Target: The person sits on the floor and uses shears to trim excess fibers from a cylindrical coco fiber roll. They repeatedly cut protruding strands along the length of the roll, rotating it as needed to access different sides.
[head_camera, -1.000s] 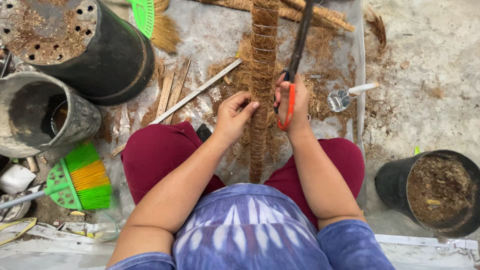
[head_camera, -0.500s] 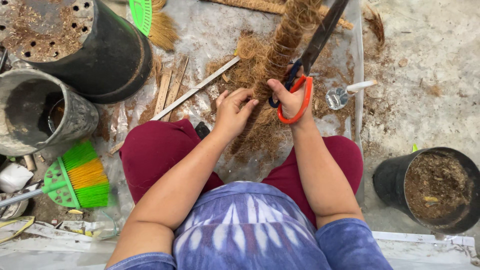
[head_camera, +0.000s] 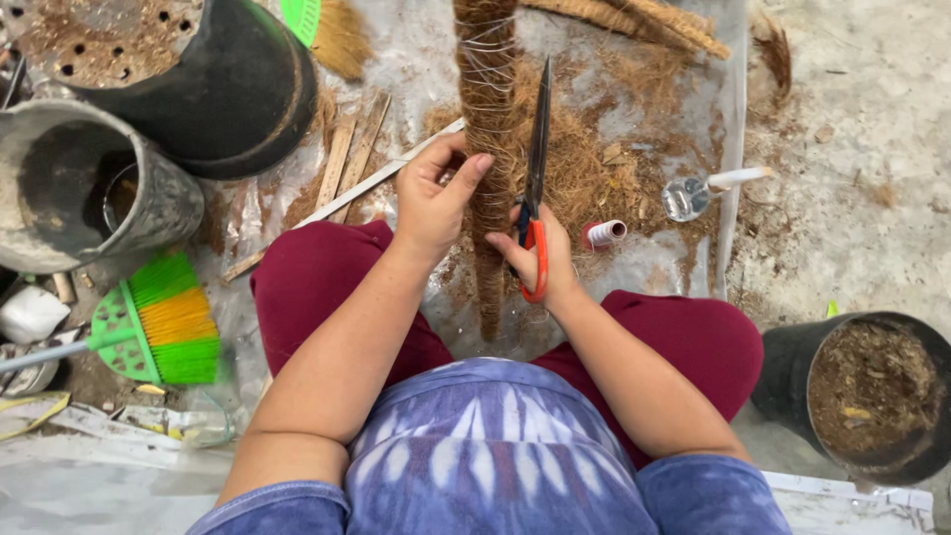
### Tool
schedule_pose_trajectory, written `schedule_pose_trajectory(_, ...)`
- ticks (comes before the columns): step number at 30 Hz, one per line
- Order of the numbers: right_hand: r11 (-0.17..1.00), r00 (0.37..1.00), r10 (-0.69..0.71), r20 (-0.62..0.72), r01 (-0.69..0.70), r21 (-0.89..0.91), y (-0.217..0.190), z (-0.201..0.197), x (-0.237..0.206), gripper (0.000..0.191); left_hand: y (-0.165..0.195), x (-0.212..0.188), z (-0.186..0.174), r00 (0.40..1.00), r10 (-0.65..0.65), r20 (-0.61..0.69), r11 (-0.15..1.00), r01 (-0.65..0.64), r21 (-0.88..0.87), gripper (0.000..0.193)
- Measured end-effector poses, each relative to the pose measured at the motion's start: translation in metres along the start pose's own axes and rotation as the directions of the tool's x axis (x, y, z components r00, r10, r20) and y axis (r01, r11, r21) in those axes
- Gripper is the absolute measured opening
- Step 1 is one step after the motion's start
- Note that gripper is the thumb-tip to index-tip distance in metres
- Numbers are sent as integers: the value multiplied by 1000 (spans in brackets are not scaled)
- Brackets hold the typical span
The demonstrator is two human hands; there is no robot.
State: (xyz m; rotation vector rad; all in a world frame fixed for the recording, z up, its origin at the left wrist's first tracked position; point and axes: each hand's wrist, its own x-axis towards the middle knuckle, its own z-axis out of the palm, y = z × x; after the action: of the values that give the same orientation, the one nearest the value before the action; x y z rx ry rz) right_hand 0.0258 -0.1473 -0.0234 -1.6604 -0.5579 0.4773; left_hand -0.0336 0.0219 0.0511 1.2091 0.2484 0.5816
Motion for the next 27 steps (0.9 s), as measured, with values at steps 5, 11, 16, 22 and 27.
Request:
schedule_pose_trajectory(5, 1000, 1000, 17, 0, -17, -14, -9, -24, -3, 22, -9, -7, -1, 996, 90, 1, 985, -89, 146, 27)
schedule_pose_trajectory(11, 992, 992, -43, 122, 56, -112, -24, -32, -12, 49, -11, -6, -2, 996, 86, -26, 986, -81, 145, 27)
schedule_pose_trajectory(16, 936, 987, -74, 144, 118, -330, -39, -26, -17, 74, -11, -6, 0, 995, 82, -53, 987, -74, 140, 27)
schedule_pose_trajectory(22, 925, 988, -116, 100, 144, -352, -47, -18, -13, 79, -13, -6, 5, 992, 114, -48, 967, -100, 233, 25)
schedule_pose_trajectory(27, 919, 990, -130, 52, 140, -368, -46, -20, -5, 79, -12, -5, 6, 987, 157, -44, 897, -124, 425, 26)
